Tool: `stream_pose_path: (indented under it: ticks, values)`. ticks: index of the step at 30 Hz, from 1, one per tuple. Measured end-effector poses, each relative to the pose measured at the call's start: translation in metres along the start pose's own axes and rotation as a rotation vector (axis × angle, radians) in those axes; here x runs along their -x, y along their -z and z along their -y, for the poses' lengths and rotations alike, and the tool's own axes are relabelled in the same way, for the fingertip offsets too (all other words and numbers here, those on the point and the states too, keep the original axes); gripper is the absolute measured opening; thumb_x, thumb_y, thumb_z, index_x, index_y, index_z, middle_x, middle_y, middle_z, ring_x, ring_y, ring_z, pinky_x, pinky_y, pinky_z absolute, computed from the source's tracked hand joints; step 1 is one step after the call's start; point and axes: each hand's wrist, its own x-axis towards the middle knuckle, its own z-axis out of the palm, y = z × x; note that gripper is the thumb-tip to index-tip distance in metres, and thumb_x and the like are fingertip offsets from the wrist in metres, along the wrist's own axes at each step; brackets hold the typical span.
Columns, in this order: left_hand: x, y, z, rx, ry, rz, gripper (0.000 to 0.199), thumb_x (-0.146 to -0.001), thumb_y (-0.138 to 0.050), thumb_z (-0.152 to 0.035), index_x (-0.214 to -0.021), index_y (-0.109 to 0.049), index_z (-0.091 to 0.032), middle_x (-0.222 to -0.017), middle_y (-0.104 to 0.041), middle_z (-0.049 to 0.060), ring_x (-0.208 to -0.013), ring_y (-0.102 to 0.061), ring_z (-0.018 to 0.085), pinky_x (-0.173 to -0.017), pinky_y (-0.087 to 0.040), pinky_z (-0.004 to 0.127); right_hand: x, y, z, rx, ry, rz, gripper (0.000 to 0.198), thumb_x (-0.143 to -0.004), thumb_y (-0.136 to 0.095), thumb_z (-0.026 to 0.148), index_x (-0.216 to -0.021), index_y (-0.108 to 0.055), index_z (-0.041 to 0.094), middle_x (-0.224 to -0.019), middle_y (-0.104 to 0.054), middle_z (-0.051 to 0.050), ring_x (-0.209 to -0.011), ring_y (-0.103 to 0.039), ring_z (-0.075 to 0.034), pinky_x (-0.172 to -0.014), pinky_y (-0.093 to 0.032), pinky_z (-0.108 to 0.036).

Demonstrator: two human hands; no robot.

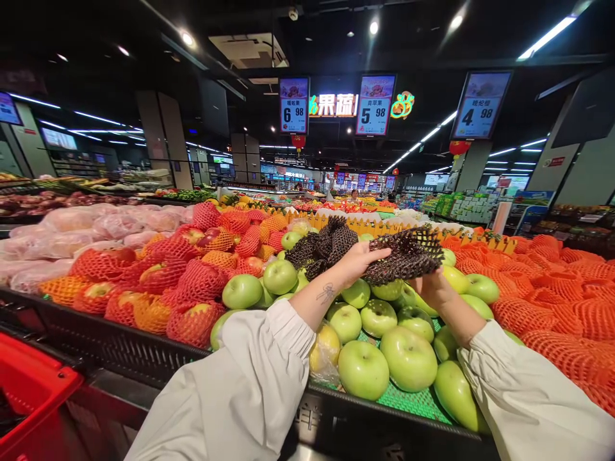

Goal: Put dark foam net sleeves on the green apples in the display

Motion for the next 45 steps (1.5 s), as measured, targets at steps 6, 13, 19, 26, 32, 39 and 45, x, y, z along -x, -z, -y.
stream_pose_path:
  ticks: [6, 13, 19, 26, 32, 39, 45]
  values:
    - [-0.007, 0.010, 0.005, 0.025, 0.013, -0.031, 0.044, -0.062, -0.089, -0.041, -0.086, -0.067, -0.011, -0.080, -0.070, 0.005, -0.074, -0.064, 0.014, -0.081, -0.048, 0.029, -0.002, 0.004, 0.002, -0.366, -0.213, -0.123, 0.068, -0.073, -0.052, 0.078, -0.117, -0.057, 0.027, -0.119, -0.067, -0.011, -0.114, -0.062, -0.036, -0.088, -0.055, -0.051]
    - [-0.008, 0.017, 0.005, -0.296, 0.043, -0.315, 0.027, -0.087, -0.066, -0.021, -0.111, -0.059, -0.012, -0.088, -0.065, 0.004, -0.078, -0.061, 0.015, -0.085, -0.048, 0.031, -0.008, 0.003, -0.009, -0.542, -0.375, -0.257, 0.051, -0.061, -0.078, 0.054, -0.089, -0.046, 0.025, -0.091, -0.065, -0.002, -0.074, -0.060, -0.019, -0.064, -0.050, -0.032]
    - [0.004, 0.022, -0.001, -1.158, -0.157, -0.443, 0.031, -0.085, -0.048, -0.001, -0.108, -0.059, -0.018, -0.099, -0.067, 0.007, -0.092, -0.062, 0.021, -0.089, -0.047, 0.035, -0.007, 0.003, -0.039, -0.276, -0.584, -0.280, 0.047, -0.059, -0.072, 0.047, -0.093, -0.049, 0.024, -0.053, -0.046, 0.004, -0.043, -0.038, -0.014, -0.043, -0.027, -0.026]
    - [0.006, 0.022, -0.003, -1.498, 0.010, -0.409, 0.030, -0.088, -0.053, -0.012, -0.110, -0.073, -0.021, -0.117, -0.069, 0.007, -0.109, -0.063, 0.026, -0.093, -0.050, 0.036, -0.006, 0.013, -0.047, 0.257, -0.432, -0.285, 0.029, -0.076, -0.055, 0.035, -0.095, -0.068, 0.017, -0.077, -0.065, -0.005, -0.049, -0.055, -0.017, -0.053, -0.044, -0.033]
    - [0.010, 0.020, -0.005, -1.628, -0.170, -0.144, 0.053, -0.079, -0.054, -0.004, -0.131, -0.056, -0.016, -0.131, -0.058, 0.008, -0.118, -0.051, 0.027, -0.099, -0.048, 0.036, -0.006, 0.014, -0.038, 0.593, -0.353, -0.082, 0.024, -0.078, -0.053, 0.021, -0.088, -0.075, 0.018, -0.082, -0.071, -0.007, -0.065, -0.061, -0.021, -0.067, -0.046, -0.034]
    - [0.006, 0.023, 0.000, -1.653, -0.194, 0.086, 0.041, -0.082, -0.049, -0.005, -0.119, -0.063, -0.017, -0.126, -0.061, 0.007, -0.120, -0.048, 0.026, -0.109, -0.041, 0.039, -0.004, 0.016, -0.044, 0.669, -0.020, -0.128, 0.073, -0.070, -0.058, 0.014, -0.143, -0.053, 0.011, -0.121, -0.061, -0.016, -0.103, -0.061, -0.032, -0.093, -0.051, -0.047]
    - [0.011, 0.016, -0.001, -1.718, -0.030, 0.086, 0.053, -0.088, -0.049, -0.017, -0.140, -0.056, -0.015, -0.145, -0.048, 0.013, -0.138, -0.033, 0.033, -0.115, -0.035, 0.046, -0.005, 0.017, -0.038, 0.681, 0.359, -0.003, 0.065, -0.070, -0.043, 0.000, -0.128, -0.064, 0.019, -0.126, -0.062, -0.010, -0.117, -0.054, -0.031, -0.103, -0.045, -0.051]
